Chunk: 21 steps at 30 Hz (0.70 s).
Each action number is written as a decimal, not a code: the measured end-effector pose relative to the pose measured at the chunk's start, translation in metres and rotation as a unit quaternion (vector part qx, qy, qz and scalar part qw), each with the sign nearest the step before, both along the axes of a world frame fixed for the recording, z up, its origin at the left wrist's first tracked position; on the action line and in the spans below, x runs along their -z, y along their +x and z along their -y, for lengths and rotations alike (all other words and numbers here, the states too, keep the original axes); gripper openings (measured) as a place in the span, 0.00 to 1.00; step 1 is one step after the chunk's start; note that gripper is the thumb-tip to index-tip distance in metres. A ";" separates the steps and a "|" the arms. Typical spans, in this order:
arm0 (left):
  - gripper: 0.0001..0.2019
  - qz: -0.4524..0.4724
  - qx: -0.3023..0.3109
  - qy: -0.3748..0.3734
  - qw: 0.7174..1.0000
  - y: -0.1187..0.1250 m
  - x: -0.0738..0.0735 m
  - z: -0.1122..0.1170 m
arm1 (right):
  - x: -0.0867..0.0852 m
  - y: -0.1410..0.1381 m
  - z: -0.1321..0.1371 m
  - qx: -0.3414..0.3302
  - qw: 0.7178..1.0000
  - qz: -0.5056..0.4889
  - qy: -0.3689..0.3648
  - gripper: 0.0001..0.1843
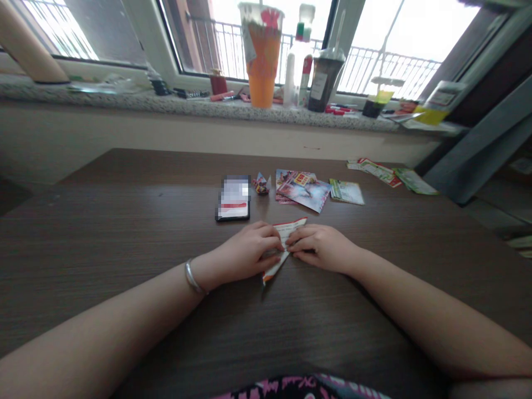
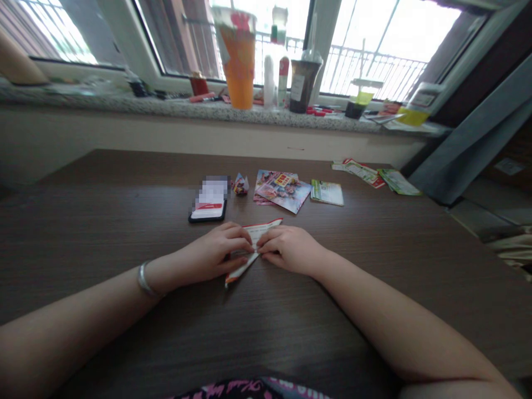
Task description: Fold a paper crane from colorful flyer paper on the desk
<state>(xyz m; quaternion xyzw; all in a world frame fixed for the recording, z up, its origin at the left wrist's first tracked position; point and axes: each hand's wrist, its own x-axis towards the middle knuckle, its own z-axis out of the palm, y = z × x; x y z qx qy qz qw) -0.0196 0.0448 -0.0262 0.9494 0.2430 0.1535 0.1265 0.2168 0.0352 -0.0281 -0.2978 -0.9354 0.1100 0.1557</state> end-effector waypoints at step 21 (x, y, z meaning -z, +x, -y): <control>0.14 -0.036 -0.009 0.061 0.997 0.003 0.006 0.008 | -0.002 0.001 -0.004 0.000 0.999 -0.027 -0.024 0.08</control>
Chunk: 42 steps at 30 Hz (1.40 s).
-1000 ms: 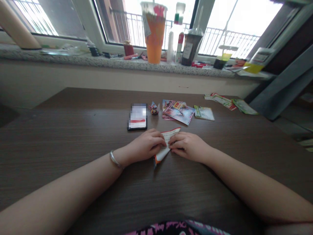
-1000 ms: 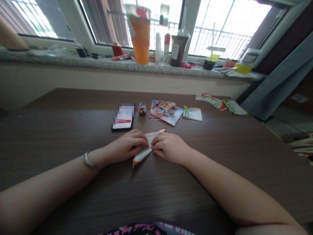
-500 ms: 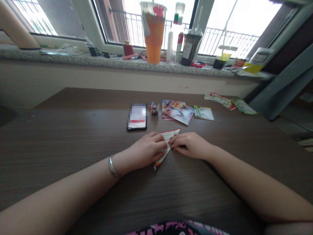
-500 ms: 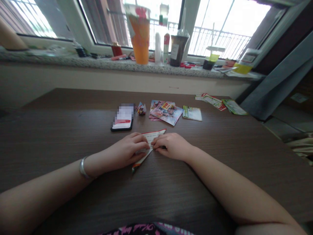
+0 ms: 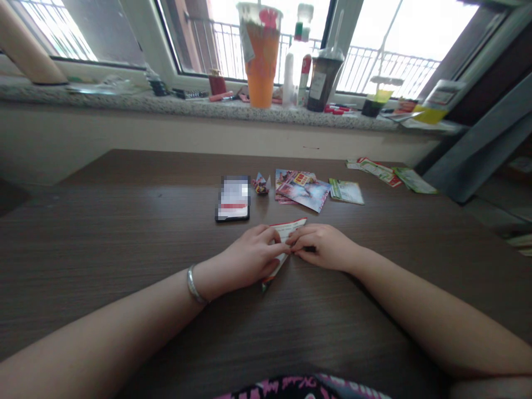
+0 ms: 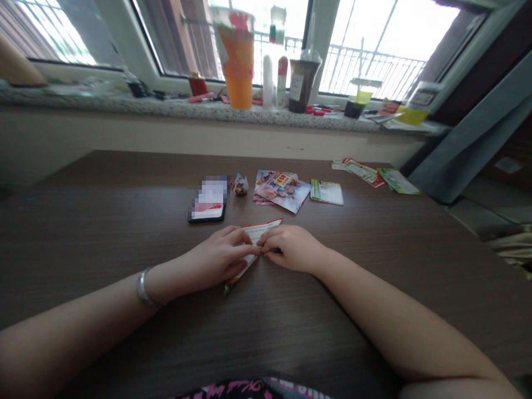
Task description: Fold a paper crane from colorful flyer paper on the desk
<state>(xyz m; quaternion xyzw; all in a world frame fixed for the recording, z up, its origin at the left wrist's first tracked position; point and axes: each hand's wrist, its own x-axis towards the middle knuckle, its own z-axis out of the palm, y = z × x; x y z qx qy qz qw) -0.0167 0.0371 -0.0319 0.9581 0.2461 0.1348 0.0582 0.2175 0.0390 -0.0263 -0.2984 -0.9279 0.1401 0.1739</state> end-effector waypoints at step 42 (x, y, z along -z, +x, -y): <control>0.10 -0.055 0.052 0.028 0.997 -0.005 -0.011 -0.005 | 0.003 0.000 0.007 0.041 0.990 0.098 0.088 0.10</control>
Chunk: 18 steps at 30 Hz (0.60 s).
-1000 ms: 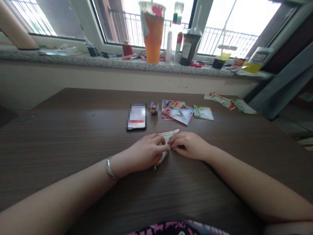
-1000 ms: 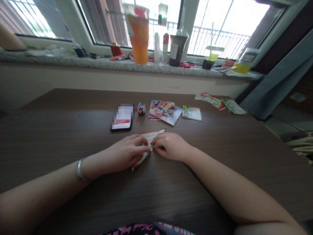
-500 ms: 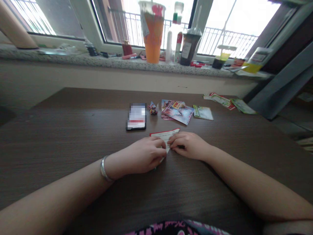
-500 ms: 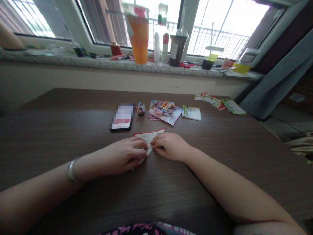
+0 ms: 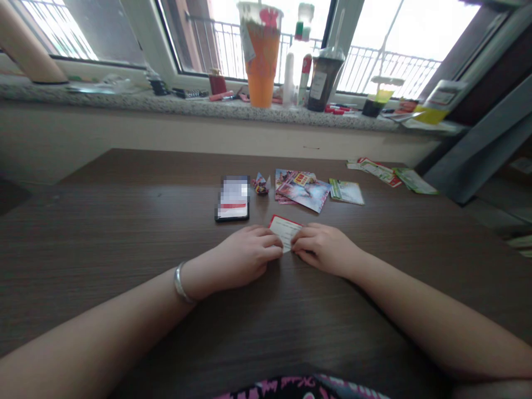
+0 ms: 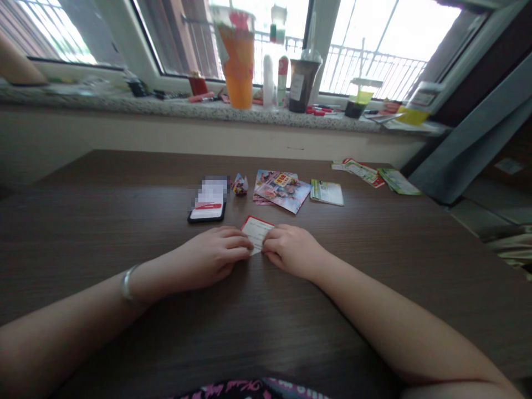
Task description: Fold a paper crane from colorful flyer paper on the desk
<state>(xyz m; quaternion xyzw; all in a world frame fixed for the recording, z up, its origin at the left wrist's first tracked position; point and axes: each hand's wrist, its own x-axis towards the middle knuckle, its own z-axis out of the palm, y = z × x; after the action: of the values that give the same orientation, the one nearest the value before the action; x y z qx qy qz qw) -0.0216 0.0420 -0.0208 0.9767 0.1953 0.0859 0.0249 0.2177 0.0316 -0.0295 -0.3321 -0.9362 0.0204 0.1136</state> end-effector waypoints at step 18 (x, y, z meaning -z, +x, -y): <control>0.12 -0.025 0.019 -0.010 0.999 -0.008 -0.009 -0.014 | -0.001 -0.001 0.005 0.032 0.998 0.049 0.013 0.11</control>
<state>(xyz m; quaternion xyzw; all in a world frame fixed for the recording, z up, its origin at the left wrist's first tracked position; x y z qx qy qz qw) -0.0300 0.0564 -0.0113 0.9818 0.1779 0.0589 0.0309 0.2163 0.0268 -0.0282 -0.3605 -0.9298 -0.0120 0.0729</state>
